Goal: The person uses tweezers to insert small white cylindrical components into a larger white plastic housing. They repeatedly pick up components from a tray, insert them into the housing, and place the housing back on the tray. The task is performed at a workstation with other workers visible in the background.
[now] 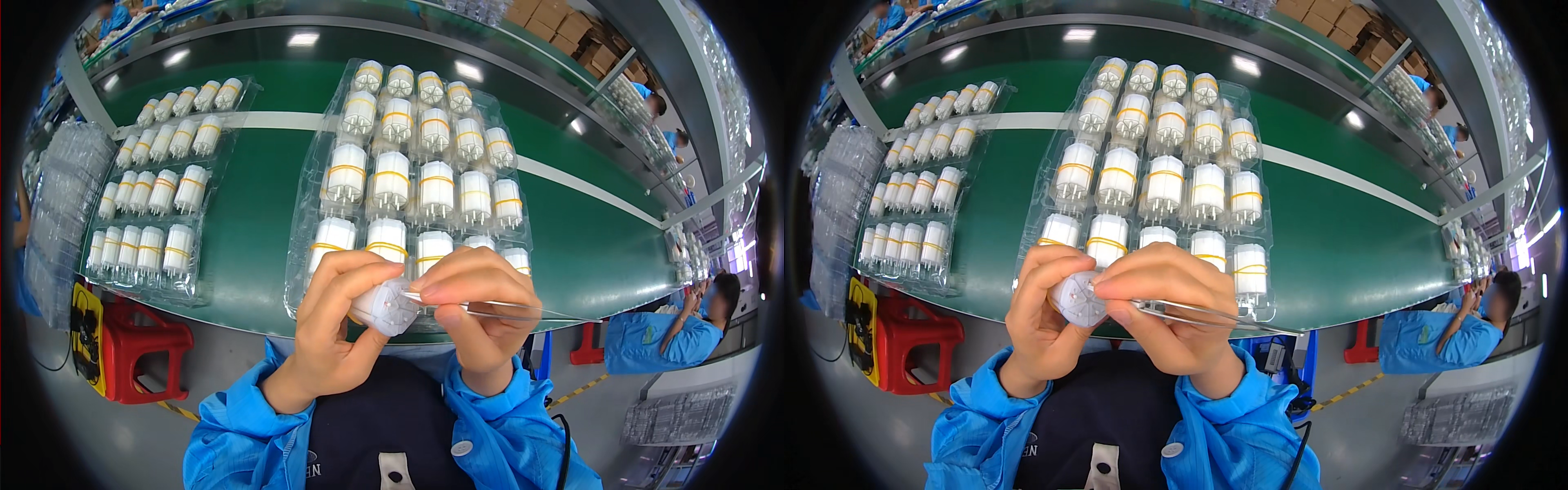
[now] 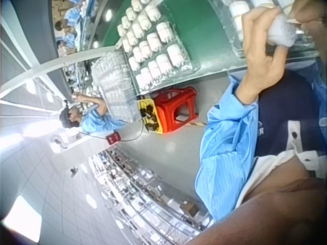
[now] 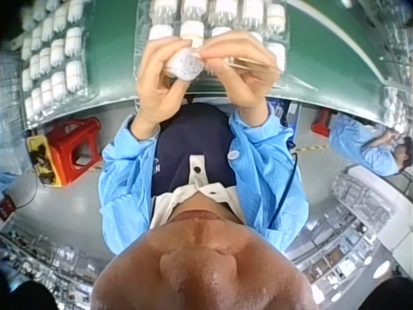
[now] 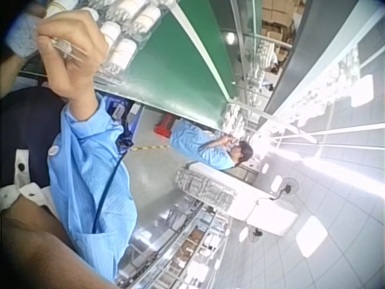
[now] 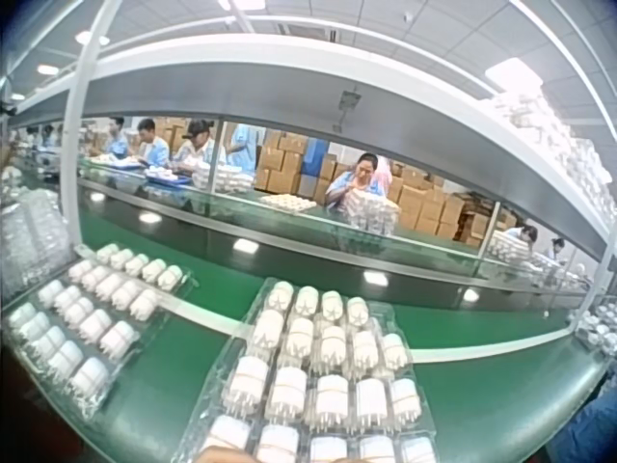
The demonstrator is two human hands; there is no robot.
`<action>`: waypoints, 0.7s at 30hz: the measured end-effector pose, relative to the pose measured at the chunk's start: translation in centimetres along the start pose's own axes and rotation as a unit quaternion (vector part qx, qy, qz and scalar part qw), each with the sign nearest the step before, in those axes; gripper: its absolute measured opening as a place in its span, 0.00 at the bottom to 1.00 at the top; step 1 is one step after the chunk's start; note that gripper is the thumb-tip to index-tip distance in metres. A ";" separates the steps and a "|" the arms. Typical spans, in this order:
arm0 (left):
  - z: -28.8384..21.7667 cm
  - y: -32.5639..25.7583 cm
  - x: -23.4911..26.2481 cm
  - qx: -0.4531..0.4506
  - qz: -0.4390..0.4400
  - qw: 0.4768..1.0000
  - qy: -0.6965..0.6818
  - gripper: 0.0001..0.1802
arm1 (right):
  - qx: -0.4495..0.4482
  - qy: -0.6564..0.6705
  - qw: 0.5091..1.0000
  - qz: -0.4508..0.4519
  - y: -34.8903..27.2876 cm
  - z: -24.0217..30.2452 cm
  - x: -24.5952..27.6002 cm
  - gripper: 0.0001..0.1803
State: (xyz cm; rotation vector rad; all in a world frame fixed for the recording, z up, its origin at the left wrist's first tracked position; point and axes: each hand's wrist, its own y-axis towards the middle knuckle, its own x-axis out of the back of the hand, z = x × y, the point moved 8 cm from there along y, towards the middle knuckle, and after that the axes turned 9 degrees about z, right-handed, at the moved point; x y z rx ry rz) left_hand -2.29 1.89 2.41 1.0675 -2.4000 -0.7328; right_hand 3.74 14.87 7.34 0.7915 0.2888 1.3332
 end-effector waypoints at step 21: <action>-0.3 -0.2 0.0 -0.005 -0.019 0.998 0.061 0.29 | 0.000 -0.100 0.994 0.042 0.7 0.8 -0.5 0.07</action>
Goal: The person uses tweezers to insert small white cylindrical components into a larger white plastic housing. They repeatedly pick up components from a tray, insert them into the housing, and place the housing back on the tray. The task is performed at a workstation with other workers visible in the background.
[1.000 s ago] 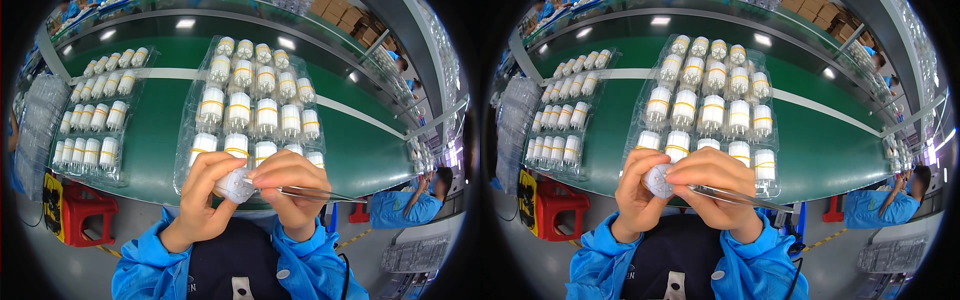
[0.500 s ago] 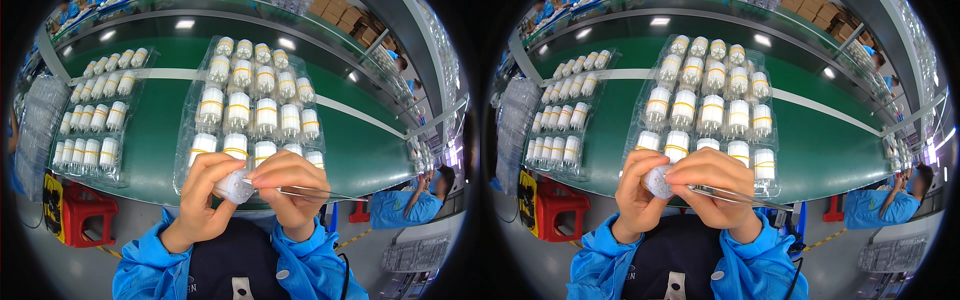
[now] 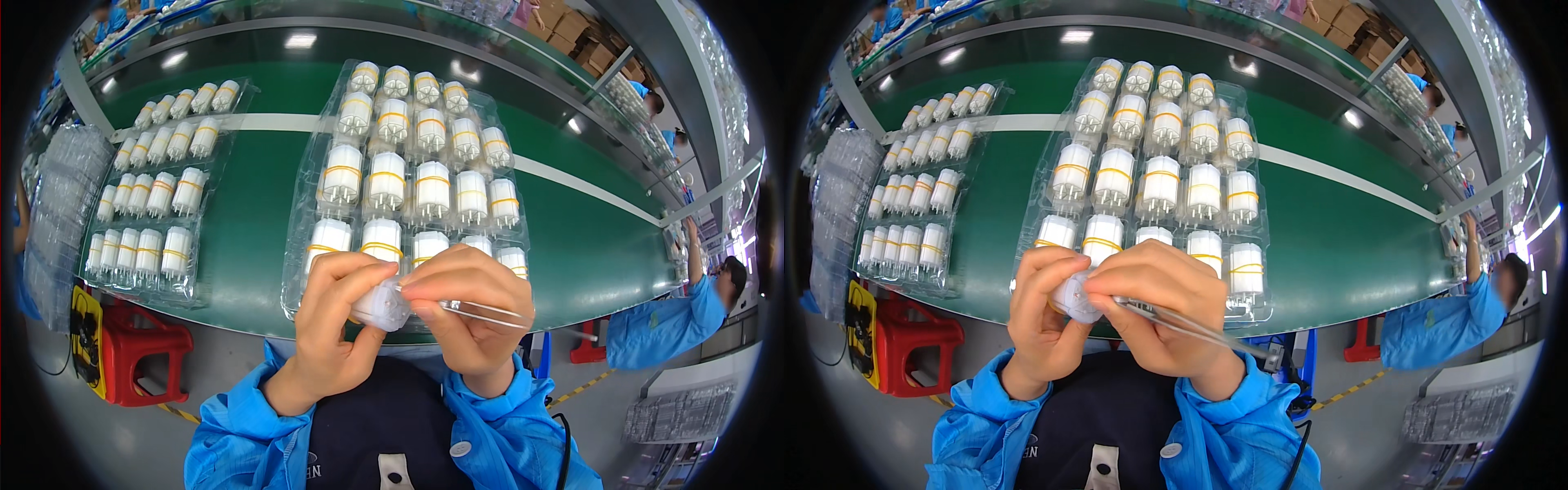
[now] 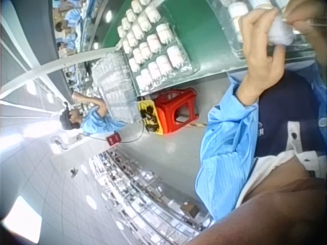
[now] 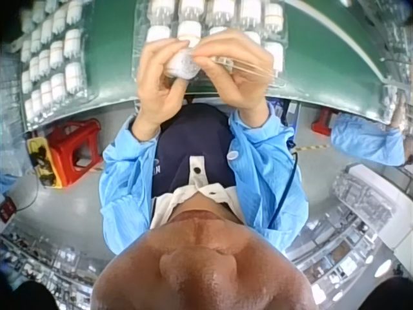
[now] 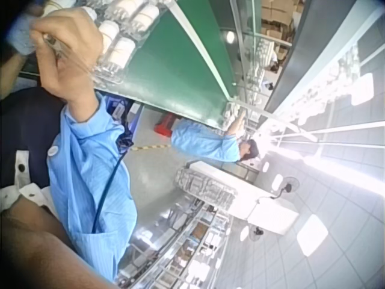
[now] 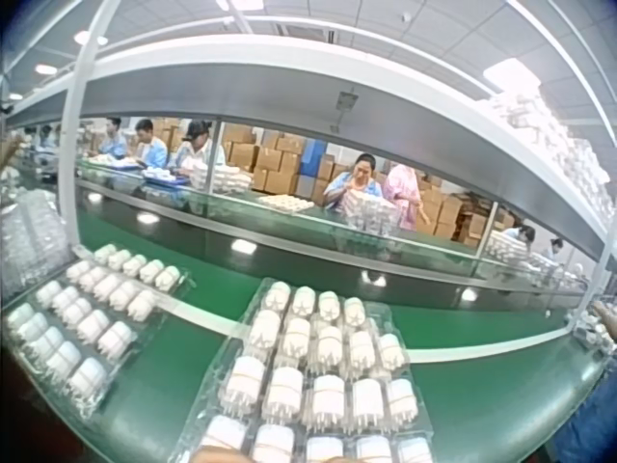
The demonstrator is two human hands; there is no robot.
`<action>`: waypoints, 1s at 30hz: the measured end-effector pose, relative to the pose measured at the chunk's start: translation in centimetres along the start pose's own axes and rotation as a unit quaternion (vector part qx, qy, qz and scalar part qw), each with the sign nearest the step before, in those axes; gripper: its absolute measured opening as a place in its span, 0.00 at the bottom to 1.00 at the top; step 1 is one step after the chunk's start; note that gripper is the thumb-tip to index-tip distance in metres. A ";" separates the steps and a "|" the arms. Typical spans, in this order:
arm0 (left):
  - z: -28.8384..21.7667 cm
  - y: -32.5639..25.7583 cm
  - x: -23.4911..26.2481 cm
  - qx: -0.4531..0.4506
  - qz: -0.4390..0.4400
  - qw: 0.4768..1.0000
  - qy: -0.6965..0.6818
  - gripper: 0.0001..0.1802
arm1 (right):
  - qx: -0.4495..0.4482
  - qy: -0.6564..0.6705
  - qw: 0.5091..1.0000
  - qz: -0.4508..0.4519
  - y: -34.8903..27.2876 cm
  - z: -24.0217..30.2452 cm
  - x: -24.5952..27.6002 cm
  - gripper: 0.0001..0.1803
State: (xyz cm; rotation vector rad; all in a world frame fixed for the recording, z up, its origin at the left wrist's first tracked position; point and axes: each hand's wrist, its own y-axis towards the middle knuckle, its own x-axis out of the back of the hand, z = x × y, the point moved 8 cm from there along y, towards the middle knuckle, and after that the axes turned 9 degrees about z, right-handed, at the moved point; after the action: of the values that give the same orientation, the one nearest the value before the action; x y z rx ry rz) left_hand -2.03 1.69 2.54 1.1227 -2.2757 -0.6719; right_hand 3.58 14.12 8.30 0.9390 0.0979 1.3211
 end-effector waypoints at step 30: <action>-0.5 0.9 -0.4 -0.010 0.051 0.993 0.107 0.28 | -0.042 0.116 0.987 -0.104 -1.7 -0.9 0.3 0.07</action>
State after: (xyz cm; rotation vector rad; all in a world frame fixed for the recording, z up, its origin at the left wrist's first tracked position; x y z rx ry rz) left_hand -2.02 2.42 3.36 1.0093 -2.1242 -0.5070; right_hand 4.48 14.92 6.76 0.6803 0.3102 1.2255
